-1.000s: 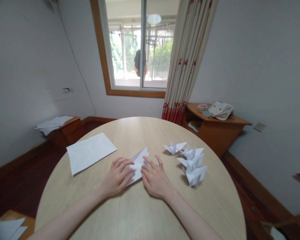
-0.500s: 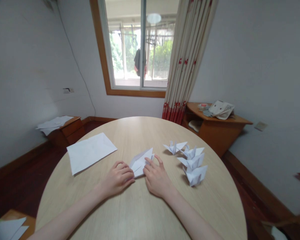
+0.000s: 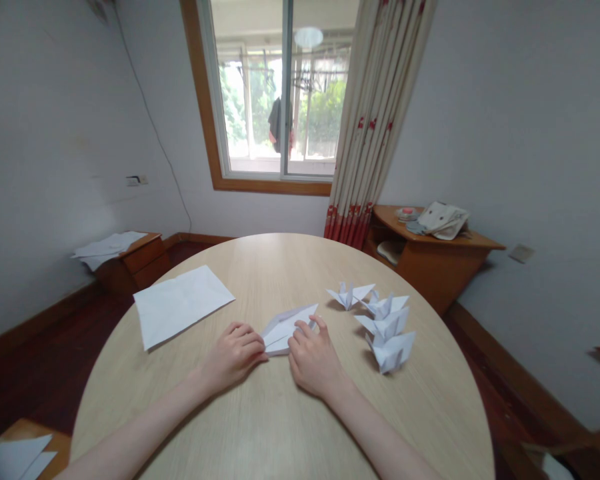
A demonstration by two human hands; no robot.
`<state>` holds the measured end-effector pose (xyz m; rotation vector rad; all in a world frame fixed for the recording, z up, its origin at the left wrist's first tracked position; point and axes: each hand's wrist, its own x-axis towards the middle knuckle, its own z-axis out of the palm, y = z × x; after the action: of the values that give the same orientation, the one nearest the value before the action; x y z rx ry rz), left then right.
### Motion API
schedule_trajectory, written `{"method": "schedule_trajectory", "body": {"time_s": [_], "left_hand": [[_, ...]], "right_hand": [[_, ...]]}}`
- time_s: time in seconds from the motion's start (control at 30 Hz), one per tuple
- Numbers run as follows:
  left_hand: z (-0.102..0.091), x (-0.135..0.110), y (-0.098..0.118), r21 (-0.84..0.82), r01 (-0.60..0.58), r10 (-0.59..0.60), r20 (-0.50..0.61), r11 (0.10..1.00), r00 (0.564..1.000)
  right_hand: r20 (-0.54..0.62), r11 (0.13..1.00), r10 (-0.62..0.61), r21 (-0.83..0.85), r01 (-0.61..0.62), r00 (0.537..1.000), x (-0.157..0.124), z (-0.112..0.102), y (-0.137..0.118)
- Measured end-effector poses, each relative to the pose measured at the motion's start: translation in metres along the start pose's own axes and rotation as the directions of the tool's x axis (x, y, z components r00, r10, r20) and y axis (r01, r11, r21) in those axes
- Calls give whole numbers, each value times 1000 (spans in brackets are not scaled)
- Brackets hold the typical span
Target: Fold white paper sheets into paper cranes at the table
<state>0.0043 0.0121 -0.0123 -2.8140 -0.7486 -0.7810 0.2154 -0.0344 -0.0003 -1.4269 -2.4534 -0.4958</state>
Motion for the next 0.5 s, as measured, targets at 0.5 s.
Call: {"method": "schedule_trajectory", "body": {"time_s": [0.5], "left_hand": [[-3, 1, 3, -139, 62, -59, 25, 988, 998]], "right_hand": [[-27, 995, 85, 63, -83, 996, 2, -1, -2]]}}
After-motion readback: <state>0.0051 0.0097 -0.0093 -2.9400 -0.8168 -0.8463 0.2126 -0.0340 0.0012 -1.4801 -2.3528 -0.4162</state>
